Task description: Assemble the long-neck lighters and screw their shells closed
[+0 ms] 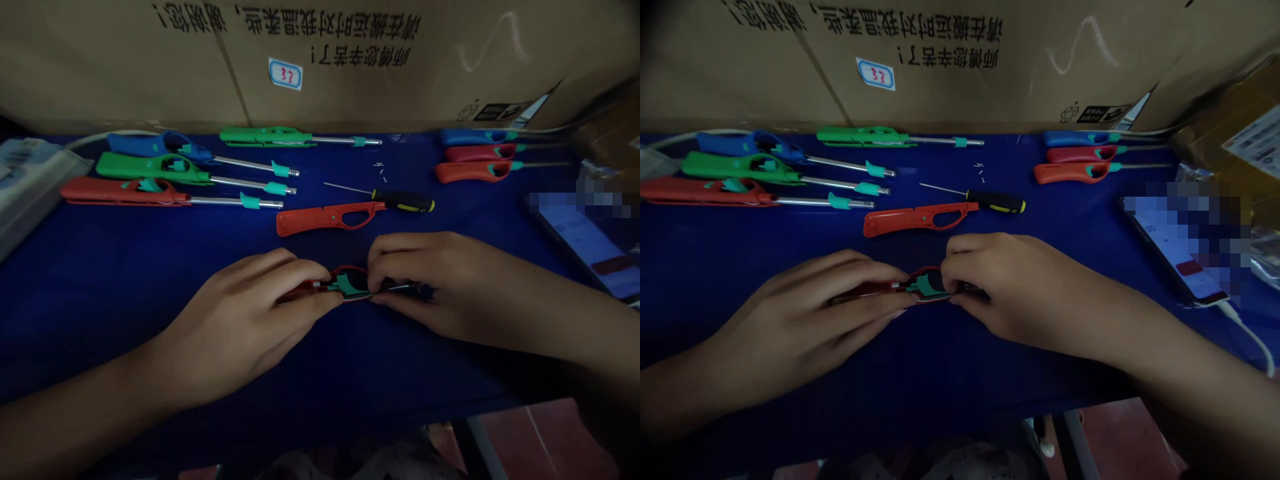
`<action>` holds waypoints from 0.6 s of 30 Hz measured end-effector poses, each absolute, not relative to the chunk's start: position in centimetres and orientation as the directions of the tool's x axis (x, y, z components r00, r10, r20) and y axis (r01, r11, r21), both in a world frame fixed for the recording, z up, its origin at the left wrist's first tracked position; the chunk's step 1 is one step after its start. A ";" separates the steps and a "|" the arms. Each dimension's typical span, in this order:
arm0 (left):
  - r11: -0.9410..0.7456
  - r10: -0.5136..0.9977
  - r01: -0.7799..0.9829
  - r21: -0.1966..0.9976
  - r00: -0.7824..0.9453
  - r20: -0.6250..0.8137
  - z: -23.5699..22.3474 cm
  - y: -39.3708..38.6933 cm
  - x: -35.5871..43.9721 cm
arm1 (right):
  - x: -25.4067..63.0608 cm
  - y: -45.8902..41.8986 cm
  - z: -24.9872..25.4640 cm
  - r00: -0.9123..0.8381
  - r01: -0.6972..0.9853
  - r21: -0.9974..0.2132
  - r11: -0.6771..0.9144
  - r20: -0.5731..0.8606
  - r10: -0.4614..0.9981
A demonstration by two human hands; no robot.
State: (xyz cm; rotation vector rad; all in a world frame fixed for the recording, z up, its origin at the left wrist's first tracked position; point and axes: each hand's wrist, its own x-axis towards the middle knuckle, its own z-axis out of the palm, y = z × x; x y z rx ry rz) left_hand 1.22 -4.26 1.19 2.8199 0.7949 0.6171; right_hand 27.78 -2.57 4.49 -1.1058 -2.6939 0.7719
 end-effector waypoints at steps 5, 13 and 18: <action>-0.863 0.505 0.460 0.207 0.793 0.341 1.3 -4.3 1.1 | 28.0 -2.7 4.9 -0.741 0.615 -0.489 0.618 -0.093 0.665; -0.884 0.466 0.448 0.134 0.819 0.334 1.8 -4.4 1.1 | 28.3 -2.8 5.1 -0.785 0.558 -0.487 0.672 -0.047 0.618; -0.885 0.463 0.449 0.123 0.825 0.325 1.8 -4.5 1.0 | 28.2 -2.7 5.1 -0.769 0.596 -0.442 0.670 -0.077 0.634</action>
